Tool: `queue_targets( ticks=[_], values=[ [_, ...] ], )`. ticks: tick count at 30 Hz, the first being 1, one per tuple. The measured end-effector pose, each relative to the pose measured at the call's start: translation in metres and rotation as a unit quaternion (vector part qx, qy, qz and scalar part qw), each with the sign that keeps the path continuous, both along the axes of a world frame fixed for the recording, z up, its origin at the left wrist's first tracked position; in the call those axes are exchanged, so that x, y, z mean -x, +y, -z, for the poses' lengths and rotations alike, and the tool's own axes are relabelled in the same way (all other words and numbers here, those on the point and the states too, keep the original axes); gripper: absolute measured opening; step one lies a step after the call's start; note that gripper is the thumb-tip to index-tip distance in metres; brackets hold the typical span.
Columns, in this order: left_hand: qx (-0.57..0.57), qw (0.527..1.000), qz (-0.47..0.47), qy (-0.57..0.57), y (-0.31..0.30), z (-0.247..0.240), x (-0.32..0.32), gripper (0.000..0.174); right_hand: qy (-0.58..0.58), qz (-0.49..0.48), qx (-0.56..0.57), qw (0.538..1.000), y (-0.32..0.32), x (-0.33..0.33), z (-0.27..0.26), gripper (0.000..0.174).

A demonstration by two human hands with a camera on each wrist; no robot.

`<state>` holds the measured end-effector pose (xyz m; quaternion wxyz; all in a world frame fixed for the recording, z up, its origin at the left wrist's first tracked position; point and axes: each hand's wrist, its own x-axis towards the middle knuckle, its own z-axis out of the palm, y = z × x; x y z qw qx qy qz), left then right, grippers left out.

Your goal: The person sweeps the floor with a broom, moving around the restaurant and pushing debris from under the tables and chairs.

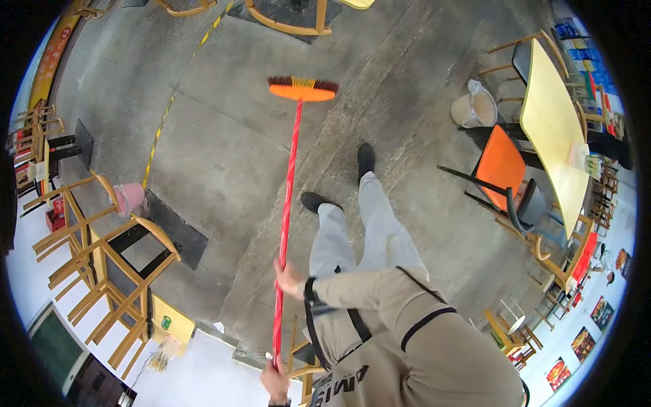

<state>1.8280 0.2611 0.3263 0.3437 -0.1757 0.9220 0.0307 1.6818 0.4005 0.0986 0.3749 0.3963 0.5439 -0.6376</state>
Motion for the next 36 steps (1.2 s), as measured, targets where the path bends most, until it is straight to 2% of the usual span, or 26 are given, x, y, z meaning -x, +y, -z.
queue_targets(
  ticks=[2,3,5,8,11,13,14,15,17,18,19,20,21,22,23,24,25,26,27,30,31,33,34,36],
  values=[
    [-0.03,0.999,0.021,0.029,0.039,0.049,0.043,0.042,0.021,0.043,-0.062,0.997,0.055,0.053,0.02,0.05],
    [-0.044,0.996,0.065,0.051,0.062,0.071,0.073,0.043,0.107,0.077,-0.104,0.986,0.077,0.069,0.058,0.05],
    [-0.077,0.993,0.069,0.049,0.114,0.117,0.133,0.046,0.116,0.087,-0.172,0.975,0.149,0.134,0.067,0.045],
    [-0.122,0.974,0.136,0.132,0.198,0.17,0.22,0.047,0.154,0.124,-0.265,0.944,0.248,0.209,0.131,0.044],
    [-0.147,0.953,0.184,0.189,0.278,0.195,0.299,0.049,0.191,0.138,-0.262,0.936,0.348,0.268,0.174,0.045],
    [-0.157,0.95,0.193,0.19,0.315,0.208,0.336,0.048,0.133,0.226,-0.155,0.952,0.389,0.287,0.183,0.044],
    [-0.166,0.944,0.211,0.192,0.325,0.212,0.345,0.048,0.1,0.202,-0.18,0.957,0.404,0.292,0.191,0.043],
    [-0.162,0.947,0.21,0.182,0.327,0.218,0.344,0.048,0.09,0.2,-0.176,0.96,0.404,0.286,0.205,0.043],
    [-0.108,0.954,0.224,0.165,0.318,0.227,0.334,0.049,0.109,0.135,-0.199,0.965,0.393,0.272,0.221,0.045],
    [-0.115,0.963,0.201,0.135,0.3,0.231,0.32,0.049,0.169,-0.022,-0.34,0.925,0.375,0.261,0.22,0.045],
    [-0.102,0.974,0.182,0.092,0.277,0.23,0.304,0.049,0.205,0.003,-0.338,0.918,0.35,0.241,0.241,0.044],
    [-0.095,0.981,0.157,0.059,0.252,0.227,0.28,0.049,0.188,-0.011,-0.258,0.948,0.327,0.223,0.235,0.045],
    [-0.084,0.991,0.108,0.011,0.234,0.208,0.257,0.049,0.105,0.016,-0.066,0.992,0.302,0.197,0.238,0.047],
    [-0.069,0.994,0.08,-0.031,0.213,0.187,0.23,0.05,-0.021,0.017,0.072,0.997,0.278,0.173,0.215,0.044],
    [-0.067,0.994,0.055,-0.069,0.184,0.171,0.193,0.048,0.016,-0.089,0.129,0.987,0.258,0.143,0.214,0.032],
    [-0.072,0.99,0.012,-0.121,0.161,0.149,0.159,0.048,-0.019,0.02,0.315,0.949,0.232,0.111,0.203,0.02],
    [-0.048,0.982,0.001,-0.183,0.141,0.127,0.124,0.048,-0.159,-0.024,0.364,0.918,0.227,0.112,0.146,0.014],
    [-0.056,0.984,-0.011,-0.166,0.135,0.098,0.105,0.046,-0.141,-0.021,0.366,0.92,0.209,0.092,0.127,0.016],
    [-0.062,0.986,-0.029,-0.152,0.135,0.072,0.087,0.044,-0.177,-0.006,0.336,0.925,0.192,0.075,0.108,0.021],
    [-0.035,0.99,-0.047,-0.127,0.138,0.035,0.042,0.045,-0.249,0.012,0.198,0.948,0.169,0.044,0.059,0.029],
    [-0.034,0.99,-0.051,-0.125,0.145,0.036,0.041,0.045,-0.248,0.007,0.145,0.958,0.17,0.046,0.051,0.031],
    [-0.062,0.995,-0.031,-0.076,0.168,0.045,0.044,0.042,-0.193,0.004,0.127,0.973,0.191,0.042,0.069,0.034],
    [-0.08,0.996,0.015,-0.039,0.176,0.062,0.046,0.04,-0.149,0.012,0.127,0.981,0.211,0.052,0.074,0.037],
    [-0.098,0.991,-0.001,-0.093,0.204,0.103,0.075,0.046,-0.065,0.04,0.052,0.996,0.257,0.088,0.087,0.039]
  ],
)
